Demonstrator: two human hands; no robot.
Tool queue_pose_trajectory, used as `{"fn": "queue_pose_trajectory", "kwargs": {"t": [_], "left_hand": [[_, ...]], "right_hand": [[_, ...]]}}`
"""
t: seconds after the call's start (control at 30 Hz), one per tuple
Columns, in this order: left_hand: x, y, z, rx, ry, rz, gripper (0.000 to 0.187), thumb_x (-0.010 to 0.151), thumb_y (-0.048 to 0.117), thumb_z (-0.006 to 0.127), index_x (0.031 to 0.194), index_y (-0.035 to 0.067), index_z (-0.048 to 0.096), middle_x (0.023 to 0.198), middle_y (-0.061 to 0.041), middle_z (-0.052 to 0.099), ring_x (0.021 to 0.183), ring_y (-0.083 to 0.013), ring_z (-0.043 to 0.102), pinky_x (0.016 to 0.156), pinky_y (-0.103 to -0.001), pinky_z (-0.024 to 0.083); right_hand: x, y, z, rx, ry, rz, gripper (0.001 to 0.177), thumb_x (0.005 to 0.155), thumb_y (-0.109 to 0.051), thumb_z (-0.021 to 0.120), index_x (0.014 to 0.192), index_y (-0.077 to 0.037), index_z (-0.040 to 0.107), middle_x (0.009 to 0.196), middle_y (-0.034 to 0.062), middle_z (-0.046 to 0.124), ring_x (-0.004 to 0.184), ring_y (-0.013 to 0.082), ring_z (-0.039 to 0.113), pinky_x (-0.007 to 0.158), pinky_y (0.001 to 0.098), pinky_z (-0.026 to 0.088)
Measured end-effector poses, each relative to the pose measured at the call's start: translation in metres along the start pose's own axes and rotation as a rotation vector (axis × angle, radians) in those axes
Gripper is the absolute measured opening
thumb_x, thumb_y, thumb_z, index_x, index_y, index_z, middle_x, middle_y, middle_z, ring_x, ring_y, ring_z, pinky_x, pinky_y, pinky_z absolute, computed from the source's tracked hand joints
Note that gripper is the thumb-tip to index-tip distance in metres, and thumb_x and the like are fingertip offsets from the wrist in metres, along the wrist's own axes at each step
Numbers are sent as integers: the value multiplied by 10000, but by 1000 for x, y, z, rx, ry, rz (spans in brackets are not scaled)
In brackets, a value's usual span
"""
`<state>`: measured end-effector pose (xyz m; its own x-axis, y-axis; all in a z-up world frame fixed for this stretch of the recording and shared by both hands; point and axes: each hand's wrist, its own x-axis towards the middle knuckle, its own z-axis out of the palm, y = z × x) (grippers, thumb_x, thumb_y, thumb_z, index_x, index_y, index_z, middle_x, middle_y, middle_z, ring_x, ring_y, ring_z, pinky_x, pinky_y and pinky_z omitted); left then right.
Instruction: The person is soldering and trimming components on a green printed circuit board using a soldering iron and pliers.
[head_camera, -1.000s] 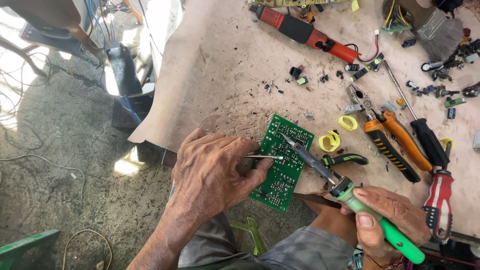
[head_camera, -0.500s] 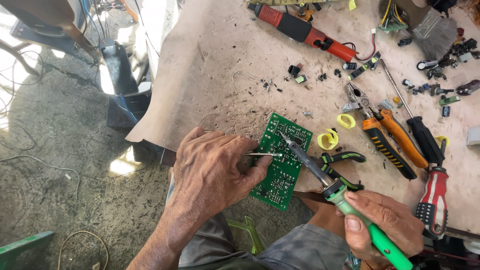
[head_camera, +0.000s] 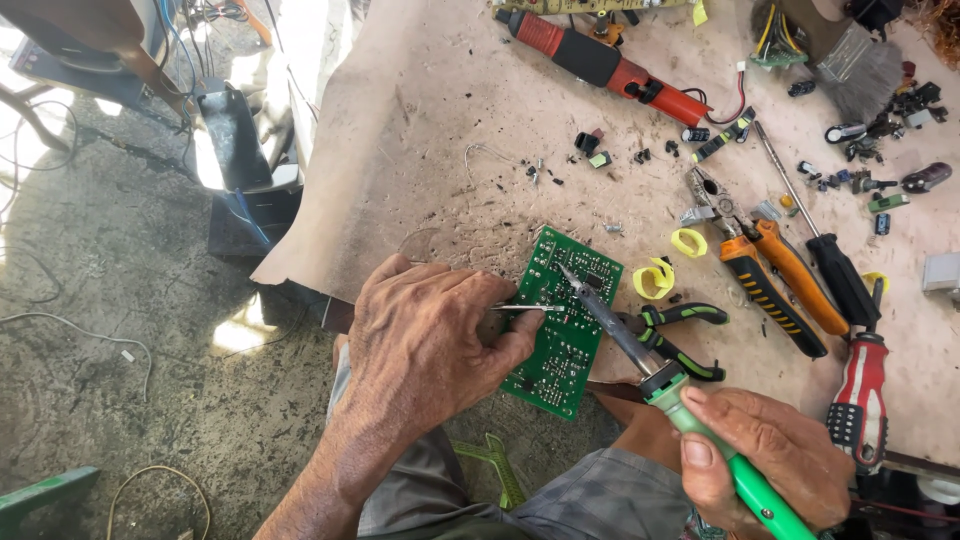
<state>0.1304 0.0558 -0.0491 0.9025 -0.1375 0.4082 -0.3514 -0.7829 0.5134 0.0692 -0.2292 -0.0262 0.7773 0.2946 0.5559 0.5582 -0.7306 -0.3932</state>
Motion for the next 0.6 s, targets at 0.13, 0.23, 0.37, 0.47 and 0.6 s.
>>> {"fn": "queue_pose_trajectory", "kwargs": {"t": [0.13, 0.23, 0.37, 0.47, 0.6], "left_hand": [[1, 0, -1, -7, 7, 22, 390, 966, 456, 693, 660, 234, 599, 541, 19, 536, 541, -229, 596, 553, -415, 379], [1, -1, -1, -7, -21, 10, 431, 968, 464, 691, 635, 225, 558, 540, 20, 525, 546, -226, 592, 573, -418, 393], [2, -1, 0, -1, -9, 10, 419, 953, 452, 682, 624, 224, 559, 536, 25, 542, 548, -225, 610, 580, -406, 381], [2, -1, 0, 0, -25, -7, 424, 942, 454, 681, 608, 223, 558, 534, 25, 553, 552, -231, 618, 599, -409, 395], [2, 1, -1, -11, -15, -23, 387, 923, 443, 687, 619, 223, 591, 554, 22, 574, 600, -243, 639, 626, -425, 412]], "right_hand": [[17, -40, 0, -63, 17, 167, 260, 852, -98, 655, 1004, 98, 734, 988, 254, 749, 874, 302, 770, 855, 373, 639], [26, -65, 0, -116, 2, 344, 258, 881, -94, 665, 1029, 100, 750, 1007, 248, 754, 920, 299, 766, 899, 378, 632], [21, -79, 3, -206, -18, 455, 272, 890, -172, 685, 1075, 3, 781, 1021, 172, 777, 915, 237, 754, 854, 329, 587], [-3, -68, 6, -258, -60, 488, 314, 903, -257, 676, 1148, -84, 767, 1066, 103, 773, 994, 250, 741, 868, 343, 618], [-5, -73, 14, -280, -31, 506, 324, 920, -274, 666, 1160, -82, 771, 1065, 124, 776, 1003, 283, 750, 804, 370, 647]]}}
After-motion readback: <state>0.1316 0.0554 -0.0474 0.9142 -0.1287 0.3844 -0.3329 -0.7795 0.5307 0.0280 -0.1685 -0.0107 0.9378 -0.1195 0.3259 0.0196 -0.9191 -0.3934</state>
